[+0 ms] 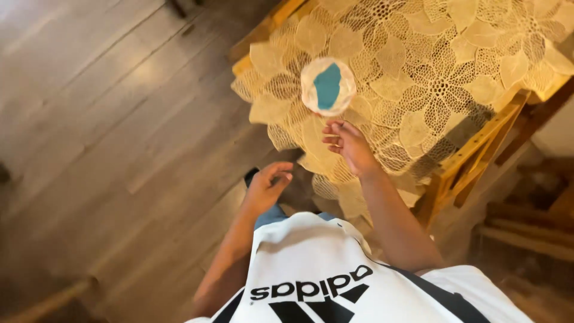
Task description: The recorder prepares restaurant tables by laying doilies and cleaning plates.
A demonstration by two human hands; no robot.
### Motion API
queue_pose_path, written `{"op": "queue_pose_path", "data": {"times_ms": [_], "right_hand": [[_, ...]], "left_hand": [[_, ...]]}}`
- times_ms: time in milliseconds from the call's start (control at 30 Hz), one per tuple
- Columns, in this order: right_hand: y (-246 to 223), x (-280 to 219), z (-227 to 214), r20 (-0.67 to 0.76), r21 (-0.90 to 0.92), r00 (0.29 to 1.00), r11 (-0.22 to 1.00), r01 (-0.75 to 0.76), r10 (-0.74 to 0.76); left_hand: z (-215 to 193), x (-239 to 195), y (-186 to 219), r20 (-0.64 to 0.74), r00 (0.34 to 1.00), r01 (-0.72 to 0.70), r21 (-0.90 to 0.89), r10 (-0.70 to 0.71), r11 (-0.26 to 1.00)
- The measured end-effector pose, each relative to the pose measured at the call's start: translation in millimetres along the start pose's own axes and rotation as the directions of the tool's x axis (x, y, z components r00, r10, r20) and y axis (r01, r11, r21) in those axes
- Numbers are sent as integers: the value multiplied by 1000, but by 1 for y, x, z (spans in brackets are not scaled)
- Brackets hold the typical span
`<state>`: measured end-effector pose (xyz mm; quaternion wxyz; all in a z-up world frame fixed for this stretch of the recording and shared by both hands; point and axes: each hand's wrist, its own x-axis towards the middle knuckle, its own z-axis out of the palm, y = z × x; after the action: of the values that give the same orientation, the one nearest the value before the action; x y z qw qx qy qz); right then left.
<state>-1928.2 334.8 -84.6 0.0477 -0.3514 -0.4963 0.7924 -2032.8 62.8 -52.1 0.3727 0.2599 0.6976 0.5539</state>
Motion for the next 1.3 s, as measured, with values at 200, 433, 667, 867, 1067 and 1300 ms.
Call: {"op": "queue_pose_path", "data": {"times_ms": [200, 433, 667, 867, 1067, 1300], "right_hand": [[18, 83, 53, -216, -547, 944, 832, 95, -250], [-10, 95, 103, -452, -839, 888, 378, -391, -84], [51, 112, 48, -475, -735, 782, 671, -100, -404], [60, 33, 32, -589, -222, 734, 941, 254, -337], [89, -110, 72, -579, 34, 710, 858, 513, -402], [159, -276, 102, -658, 94, 675, 854, 513, -333]], "left_hand": [[-101, 73, 5, 140, 987, -85, 37, 79, 996], [-152, 132, 3, 177, 980, -99, 54, 88, 994], [-123, 160, -3, 430, 896, -167, 98, 110, 981], [-78, 173, 2, 568, 821, -141, 104, 57, 984], [14, 124, 49, 652, 753, -265, 171, 92, 949], [97, 26, 9, 941, 332, -232, 9, 71, 973]]}}
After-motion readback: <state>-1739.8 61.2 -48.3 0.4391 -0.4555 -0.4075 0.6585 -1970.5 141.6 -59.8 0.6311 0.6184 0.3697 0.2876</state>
